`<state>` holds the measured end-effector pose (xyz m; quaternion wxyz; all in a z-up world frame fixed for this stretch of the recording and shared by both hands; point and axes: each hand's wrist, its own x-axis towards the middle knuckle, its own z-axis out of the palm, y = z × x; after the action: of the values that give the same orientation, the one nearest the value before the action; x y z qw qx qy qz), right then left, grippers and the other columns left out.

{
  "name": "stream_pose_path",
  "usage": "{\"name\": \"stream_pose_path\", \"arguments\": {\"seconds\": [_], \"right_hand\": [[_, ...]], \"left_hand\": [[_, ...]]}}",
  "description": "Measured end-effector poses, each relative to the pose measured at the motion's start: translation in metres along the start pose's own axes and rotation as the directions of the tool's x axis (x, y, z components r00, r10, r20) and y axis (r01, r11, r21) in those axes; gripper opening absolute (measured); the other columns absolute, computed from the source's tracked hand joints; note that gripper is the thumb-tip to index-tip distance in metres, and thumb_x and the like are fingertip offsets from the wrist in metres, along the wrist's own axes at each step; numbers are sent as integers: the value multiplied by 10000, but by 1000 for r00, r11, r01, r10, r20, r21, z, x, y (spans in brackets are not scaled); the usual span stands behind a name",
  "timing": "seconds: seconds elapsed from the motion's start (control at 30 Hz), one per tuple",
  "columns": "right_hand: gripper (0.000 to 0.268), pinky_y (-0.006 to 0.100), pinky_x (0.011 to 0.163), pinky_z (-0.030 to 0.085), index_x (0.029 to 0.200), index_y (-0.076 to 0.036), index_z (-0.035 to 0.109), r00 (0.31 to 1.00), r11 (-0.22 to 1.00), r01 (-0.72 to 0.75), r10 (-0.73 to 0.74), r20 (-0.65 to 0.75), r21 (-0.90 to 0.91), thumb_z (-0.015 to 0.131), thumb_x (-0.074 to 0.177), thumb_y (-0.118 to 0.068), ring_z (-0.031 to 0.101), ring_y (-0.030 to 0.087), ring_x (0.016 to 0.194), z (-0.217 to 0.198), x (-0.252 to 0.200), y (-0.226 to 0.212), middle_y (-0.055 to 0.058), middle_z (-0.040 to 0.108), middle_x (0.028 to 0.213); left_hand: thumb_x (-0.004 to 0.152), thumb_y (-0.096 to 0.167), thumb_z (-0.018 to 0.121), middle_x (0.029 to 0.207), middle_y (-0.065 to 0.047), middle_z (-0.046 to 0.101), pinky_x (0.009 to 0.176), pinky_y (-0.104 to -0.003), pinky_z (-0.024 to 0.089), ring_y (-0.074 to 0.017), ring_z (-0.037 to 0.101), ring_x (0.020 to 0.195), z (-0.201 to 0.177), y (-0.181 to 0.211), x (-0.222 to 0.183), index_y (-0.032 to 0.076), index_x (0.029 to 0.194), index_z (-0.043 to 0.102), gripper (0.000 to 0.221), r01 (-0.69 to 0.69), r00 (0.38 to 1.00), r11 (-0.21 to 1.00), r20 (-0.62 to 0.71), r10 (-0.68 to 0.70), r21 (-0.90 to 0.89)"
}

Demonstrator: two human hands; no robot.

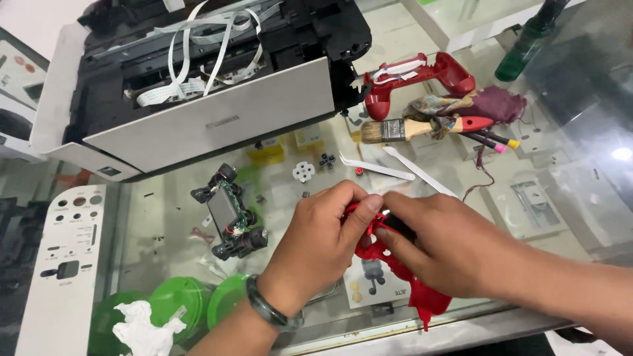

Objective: Assembling a red game controller by fitting internal components into the shell

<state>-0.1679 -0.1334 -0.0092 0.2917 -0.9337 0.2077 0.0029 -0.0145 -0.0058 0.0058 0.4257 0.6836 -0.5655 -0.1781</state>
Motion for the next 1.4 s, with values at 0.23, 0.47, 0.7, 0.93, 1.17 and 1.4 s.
{"name": "stream_pose_path", "arguments": {"seconds": [0.23,0.47,0.7,0.93,1.17,1.4], "right_hand": [[140,372,565,440,890,-209,700,985,975,172,-172,-7,144,580,949,-251,522,201,532,-11,6,4,5,651,595],[184,333,525,424,913,-219,758,987,966,74,-107,119,249,591,970,-271,465,114,528,-11,9,5,-46,642,588],[195,332,510,451,912,-203,764,980,952,113,-155,129,283,593,970,-277,488,115,530,-12,8,11,-43,671,620],[219,321,476,402,867,-181,755,977,945,36,-102,189,325,602,992,-277,417,106,526,-16,5,10,-47,569,584],[206,316,521,436,832,-170,733,971,937,47,-124,204,346,603,970,-252,454,104,562,-15,3,15,-54,590,625],[191,320,547,452,836,-166,714,966,927,166,-221,133,337,604,966,-254,475,119,582,-13,3,17,-44,617,627]], "left_hand": [[1000,379,532,620,-21,661,561,-301,485,-150,605,555,5,-9,5,119,823,603,323,23,1000,999,11,-23,-28],[995,341,553,559,-28,628,456,-267,476,-131,578,385,-1,-11,5,109,824,606,293,99,993,985,74,-89,-140],[1000,332,556,599,-5,599,540,-284,458,-124,547,527,-1,-13,4,117,830,614,280,56,996,987,81,-44,-148],[1001,367,538,599,10,606,550,-283,446,-123,549,541,1,-12,2,124,822,619,312,-16,999,996,45,20,-85],[998,366,547,625,18,627,558,-279,450,-114,554,560,0,-7,-1,127,821,624,307,14,998,995,58,-8,-100],[993,380,542,661,11,642,573,-281,452,-120,566,583,-2,-7,-1,120,834,643,322,17,997,995,71,-10,-100]]}}
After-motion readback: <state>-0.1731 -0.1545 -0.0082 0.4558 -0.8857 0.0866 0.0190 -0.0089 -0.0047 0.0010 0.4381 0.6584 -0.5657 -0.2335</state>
